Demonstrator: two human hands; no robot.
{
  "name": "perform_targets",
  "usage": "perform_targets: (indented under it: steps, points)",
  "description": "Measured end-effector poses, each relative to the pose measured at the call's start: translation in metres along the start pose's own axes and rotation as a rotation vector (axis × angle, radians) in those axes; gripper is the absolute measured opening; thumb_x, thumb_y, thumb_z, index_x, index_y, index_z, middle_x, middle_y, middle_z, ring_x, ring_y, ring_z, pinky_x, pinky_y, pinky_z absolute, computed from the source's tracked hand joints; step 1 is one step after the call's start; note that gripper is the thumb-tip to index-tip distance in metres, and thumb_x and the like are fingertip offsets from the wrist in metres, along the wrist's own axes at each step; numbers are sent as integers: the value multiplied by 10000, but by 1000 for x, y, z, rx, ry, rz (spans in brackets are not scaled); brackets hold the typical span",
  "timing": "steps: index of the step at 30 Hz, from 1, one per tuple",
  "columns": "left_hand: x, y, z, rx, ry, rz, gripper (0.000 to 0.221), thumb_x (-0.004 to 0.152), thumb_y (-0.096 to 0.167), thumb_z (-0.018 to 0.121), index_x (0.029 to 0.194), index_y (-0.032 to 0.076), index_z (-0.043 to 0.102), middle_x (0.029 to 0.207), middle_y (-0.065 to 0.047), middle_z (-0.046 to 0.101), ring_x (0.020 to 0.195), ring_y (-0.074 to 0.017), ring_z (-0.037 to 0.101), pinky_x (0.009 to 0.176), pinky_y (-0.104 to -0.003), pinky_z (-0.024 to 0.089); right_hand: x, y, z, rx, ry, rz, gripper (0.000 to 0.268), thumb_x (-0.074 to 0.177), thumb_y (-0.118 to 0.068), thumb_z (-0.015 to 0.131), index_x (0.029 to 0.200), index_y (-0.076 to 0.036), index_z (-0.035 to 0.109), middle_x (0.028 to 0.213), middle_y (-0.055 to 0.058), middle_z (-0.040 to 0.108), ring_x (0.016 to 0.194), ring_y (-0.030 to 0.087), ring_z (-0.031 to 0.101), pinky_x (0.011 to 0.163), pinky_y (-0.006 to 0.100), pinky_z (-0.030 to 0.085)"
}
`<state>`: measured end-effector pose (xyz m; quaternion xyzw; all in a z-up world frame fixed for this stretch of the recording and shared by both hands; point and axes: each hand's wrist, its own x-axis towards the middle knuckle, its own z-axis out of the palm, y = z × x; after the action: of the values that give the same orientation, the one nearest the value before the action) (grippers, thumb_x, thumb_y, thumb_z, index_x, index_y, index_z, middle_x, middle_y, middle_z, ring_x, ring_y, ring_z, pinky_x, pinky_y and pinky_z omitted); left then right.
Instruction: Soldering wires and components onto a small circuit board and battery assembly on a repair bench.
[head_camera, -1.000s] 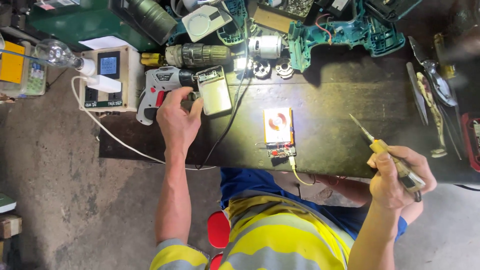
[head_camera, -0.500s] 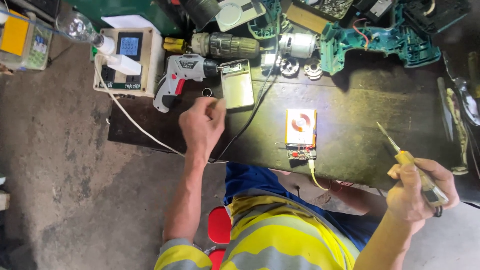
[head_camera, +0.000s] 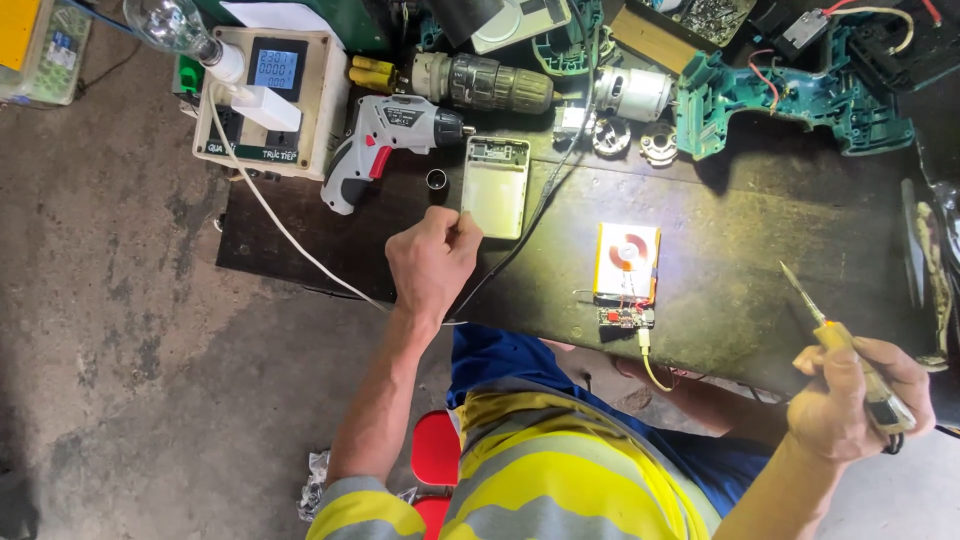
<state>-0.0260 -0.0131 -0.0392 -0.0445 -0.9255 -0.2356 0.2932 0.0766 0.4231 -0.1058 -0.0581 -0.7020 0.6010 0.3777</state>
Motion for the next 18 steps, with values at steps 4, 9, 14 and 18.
perform_targets:
  steps: [4,9,14,18]
  points:
    - [-3,3,-17,-55,83,98,231,902,-60,701,754,32,549,560,6,496,452,-91,429,412,-258,376,1,5,-4,-10,-34,-41,126,998,3,665,1049,82,581,857,281,576,607,323,587,530,386,469]
    - [-2,0,-24,-76,86,133,231,901,-82,706,776,30,547,568,3,478,460,-85,411,415,-245,365,-2,6,-6,-40,-43,-86,122,1014,42,659,996,89,548,970,243,573,611,349,572,539,415,483]
    - [-1,-4,-18,-165,4,40,183,888,-60,708,765,24,602,559,4,555,449,-90,462,423,-257,391,0,2,-1,2,-30,-24,156,1017,-44,687,1068,65,587,884,298,599,615,301,581,548,378,482]
    - [9,-14,-22,-151,-54,-35,165,906,18,720,758,55,661,599,-14,655,468,-140,595,445,-320,447,-1,-14,20,2,80,3,115,958,58,666,1029,88,581,862,316,594,596,308,585,520,367,460]
